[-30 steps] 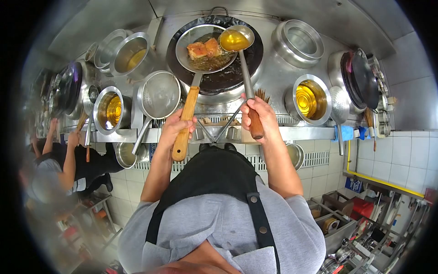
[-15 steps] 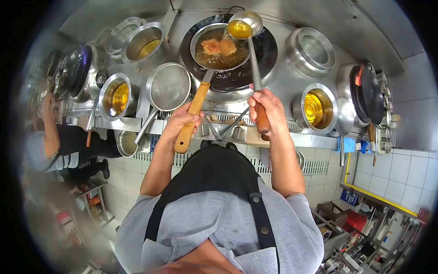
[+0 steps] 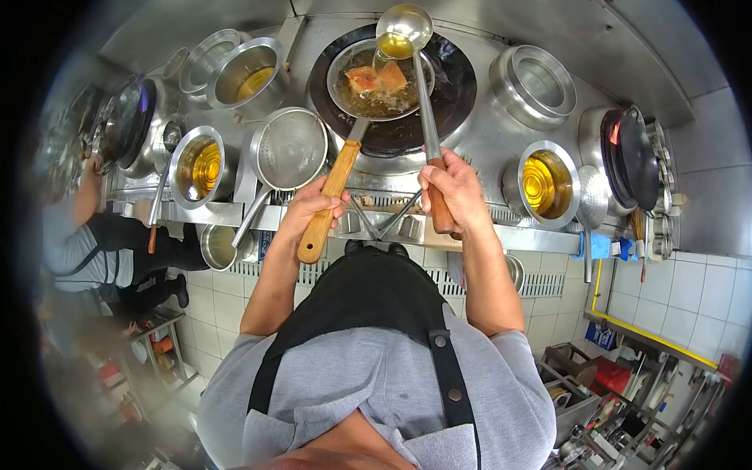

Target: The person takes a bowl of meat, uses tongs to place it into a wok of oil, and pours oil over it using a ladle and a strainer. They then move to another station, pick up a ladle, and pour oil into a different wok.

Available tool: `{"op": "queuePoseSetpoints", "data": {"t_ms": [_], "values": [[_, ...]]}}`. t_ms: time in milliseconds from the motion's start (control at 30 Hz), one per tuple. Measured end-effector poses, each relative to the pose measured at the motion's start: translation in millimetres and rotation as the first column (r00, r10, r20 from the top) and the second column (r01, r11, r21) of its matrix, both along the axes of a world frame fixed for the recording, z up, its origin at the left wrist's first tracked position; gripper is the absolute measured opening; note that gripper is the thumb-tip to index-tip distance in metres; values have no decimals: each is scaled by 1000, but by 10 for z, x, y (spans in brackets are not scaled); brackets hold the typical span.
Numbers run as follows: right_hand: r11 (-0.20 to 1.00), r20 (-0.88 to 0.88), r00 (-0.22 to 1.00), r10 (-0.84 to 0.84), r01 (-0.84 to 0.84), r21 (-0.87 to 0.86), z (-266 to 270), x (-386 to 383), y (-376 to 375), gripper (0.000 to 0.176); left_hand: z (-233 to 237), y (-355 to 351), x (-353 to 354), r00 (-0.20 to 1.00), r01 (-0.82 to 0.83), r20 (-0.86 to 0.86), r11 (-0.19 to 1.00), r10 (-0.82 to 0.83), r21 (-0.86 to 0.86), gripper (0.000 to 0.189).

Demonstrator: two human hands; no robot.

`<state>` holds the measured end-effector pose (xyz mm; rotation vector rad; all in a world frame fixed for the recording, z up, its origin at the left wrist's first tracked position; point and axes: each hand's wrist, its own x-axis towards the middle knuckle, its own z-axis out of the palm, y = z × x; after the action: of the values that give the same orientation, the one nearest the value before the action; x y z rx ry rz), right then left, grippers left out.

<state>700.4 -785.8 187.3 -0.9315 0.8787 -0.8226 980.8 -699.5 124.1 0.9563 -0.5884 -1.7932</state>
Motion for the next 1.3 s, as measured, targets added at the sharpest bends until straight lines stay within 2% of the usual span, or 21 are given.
{"op": "queuePoseSetpoints", "data": {"t_ms": [67,133,167,233,267,367,433,500,567,600,633,700,733,767,833,967,1033,1300], "values": [[1000,-28,1000,7,-8,-18,-34,-8,20,34,7,-2,-6,1000,-3,-7,1000,3,-6,54],[995,-243,969,-37,13,-100,-104,-40,48,42,40,0,-15,1000,-9,-3,1000,9,-5,53],[995,-244,969,-37,13,-100,-183,-63,67,42,34,-4,-11,1000,-10,-3,1000,10,-5,53],[973,-350,916,-196,137,-187,-321,-108,117,52,14,-15,-1,999,18,42,1000,-17,-25,51],[968,-360,905,-225,167,-185,-320,-134,154,55,22,-6,0,999,16,40,1000,-15,-25,51],[955,-468,840,-276,187,-229,-380,-254,215,54,74,24,-36,998,33,53,999,-31,-35,53],[956,-519,808,-279,181,-231,-385,-314,274,54,103,90,-57,991,-17,134,999,21,-30,53],[959,-569,776,-272,172,-224,-413,-349,349,55,125,123,-47,989,-24,144,999,30,-40,55],[974,-532,816,-227,173,-149,-495,-372,425,52,147,131,-61,987,-27,156,998,36,-55,57],[969,-454,857,-244,204,-137,-550,-359,460,45,164,121,-75,981,-41,185,997,52,-61,60],[968,-453,856,-251,211,-138,-538,-382,478,45,178,109,-87,974,-56,214,996,69,-67,63],[954,-65,974,-215,224,199,-479,-425,497,39,106,78,-89,961,-59,261,991,88,-117,63],[933,144,964,-225,171,316,-395,-438,523,38,89,71,-90,946,-65,304,984,113,-165,62],[933,146,963,-226,171,316,-336,-432,550,38,89,70,-86,946,-64,305,984,112,-164,62],[929,260,941,-219,120,350,-246,-409,578,39,111,55,-82,925,-60,360,983,120,-174,57],[930,315,924,-218,99,353,-116,-403,590,40,96,76,-68,941,-57,324,989,100,-138,53],[947,314,930,-190,90,308,-47,-380,566,41,114,90,-67,972,-52,226,997,64,-59,51],[971,254,956,-148,92,220,20,-276,360,40,176,113,-153,996,15,92,999,-10,-52,48]]}}
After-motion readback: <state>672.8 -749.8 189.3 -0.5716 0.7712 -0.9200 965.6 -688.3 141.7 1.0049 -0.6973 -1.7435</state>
